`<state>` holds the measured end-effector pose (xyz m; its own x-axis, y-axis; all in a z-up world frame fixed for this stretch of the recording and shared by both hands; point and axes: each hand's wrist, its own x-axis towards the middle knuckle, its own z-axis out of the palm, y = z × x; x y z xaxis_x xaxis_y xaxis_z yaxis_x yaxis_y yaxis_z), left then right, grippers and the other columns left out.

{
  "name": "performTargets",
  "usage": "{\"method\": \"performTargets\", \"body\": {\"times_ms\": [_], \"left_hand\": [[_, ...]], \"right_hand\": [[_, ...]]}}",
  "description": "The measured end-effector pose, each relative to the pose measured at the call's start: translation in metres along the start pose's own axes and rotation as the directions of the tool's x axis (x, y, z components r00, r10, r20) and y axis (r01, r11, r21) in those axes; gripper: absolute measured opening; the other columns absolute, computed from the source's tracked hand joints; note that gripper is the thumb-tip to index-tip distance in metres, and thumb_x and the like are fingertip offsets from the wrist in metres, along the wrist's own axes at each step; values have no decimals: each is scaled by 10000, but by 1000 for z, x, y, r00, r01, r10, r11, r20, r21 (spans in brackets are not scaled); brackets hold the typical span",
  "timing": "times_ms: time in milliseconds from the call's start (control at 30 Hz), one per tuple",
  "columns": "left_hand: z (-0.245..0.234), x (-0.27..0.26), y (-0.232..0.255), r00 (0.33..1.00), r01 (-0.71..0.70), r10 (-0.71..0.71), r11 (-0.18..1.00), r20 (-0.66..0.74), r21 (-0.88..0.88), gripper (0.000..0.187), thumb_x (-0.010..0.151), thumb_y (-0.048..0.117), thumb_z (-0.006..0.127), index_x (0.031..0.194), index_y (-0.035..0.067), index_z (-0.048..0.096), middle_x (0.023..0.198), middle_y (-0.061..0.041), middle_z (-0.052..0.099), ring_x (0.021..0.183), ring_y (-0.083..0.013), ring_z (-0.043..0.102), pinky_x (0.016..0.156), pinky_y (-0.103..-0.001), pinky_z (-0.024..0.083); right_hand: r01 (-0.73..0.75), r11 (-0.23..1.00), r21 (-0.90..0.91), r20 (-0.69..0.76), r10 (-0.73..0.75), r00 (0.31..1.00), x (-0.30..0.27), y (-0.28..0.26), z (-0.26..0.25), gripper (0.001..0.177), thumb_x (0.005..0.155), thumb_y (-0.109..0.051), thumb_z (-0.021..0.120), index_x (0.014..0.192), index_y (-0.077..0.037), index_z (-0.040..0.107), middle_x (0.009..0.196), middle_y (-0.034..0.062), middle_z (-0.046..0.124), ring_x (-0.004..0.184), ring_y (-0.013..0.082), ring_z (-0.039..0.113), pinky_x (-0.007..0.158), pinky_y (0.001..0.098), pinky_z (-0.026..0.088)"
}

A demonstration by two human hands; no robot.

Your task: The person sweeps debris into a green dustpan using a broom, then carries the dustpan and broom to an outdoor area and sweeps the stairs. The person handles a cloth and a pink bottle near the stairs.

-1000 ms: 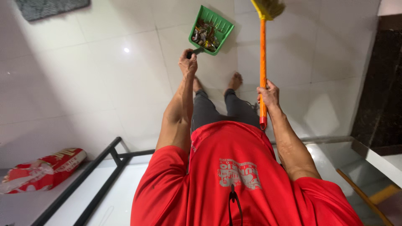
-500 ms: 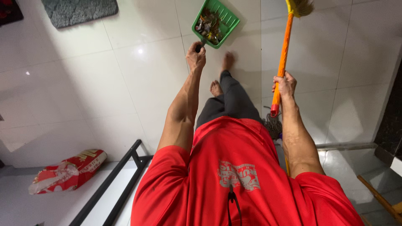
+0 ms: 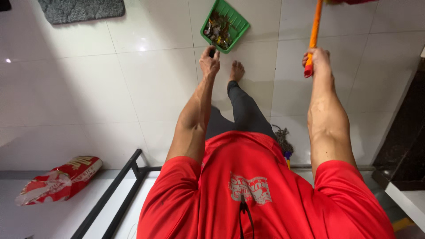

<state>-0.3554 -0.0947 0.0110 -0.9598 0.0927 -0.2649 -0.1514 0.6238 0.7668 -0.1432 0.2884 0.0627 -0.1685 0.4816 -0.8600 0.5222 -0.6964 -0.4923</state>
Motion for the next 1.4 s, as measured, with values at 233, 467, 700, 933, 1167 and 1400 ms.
{"method": "performTargets", "body": {"times_ms": [233,467,700,933,1167,1400], "left_hand": [[4,25,-5,986,144,-136,987,100,-74,260,909,259,749,1138,139,722,1062,-118,786,974,-261,766,863,-381,596],[4,43,8,973,198,-193,980,126,-29,324,882,292,767,1168,149,719,1080,-126,772,997,-278,744,864,-390,577],[14,47,9,974,183,-179,983,142,-16,367,863,304,794,1182,145,709,1064,-149,768,981,-291,749,858,-395,577],[19,48,-3,978,142,-140,990,157,0,382,869,339,787,1190,148,709,1066,-158,775,996,-314,743,868,-401,571],[13,51,5,969,125,-127,992,210,24,377,885,345,757,1209,167,682,1113,-153,761,1028,-321,738,867,-413,569],[22,53,20,957,130,-154,986,247,108,345,905,343,748,1191,169,661,1080,-168,753,1030,-384,707,882,-453,551]], "right_hand": [[48,874,-483,124,14,992,-63,70,38,116,981,-78,516,950,10,583,640,103,568,478,225,561,394,388,463],[37,941,-337,205,35,978,-221,79,11,309,915,-138,599,1221,-137,646,735,19,602,511,115,564,407,307,472],[222,823,-523,155,-165,974,-133,19,89,67,973,-111,544,934,-64,571,641,35,563,478,141,559,398,331,455],[185,713,-676,198,-67,978,-49,-11,110,56,942,-54,545,916,-29,588,667,30,582,518,146,595,459,371,515],[55,846,-531,261,101,960,-185,45,-4,375,930,-86,607,1306,-88,605,751,67,598,496,134,549,397,317,466],[58,958,-279,151,-15,988,-214,49,-15,273,932,-130,612,1202,-106,645,758,27,574,505,104,537,394,296,441]]}}
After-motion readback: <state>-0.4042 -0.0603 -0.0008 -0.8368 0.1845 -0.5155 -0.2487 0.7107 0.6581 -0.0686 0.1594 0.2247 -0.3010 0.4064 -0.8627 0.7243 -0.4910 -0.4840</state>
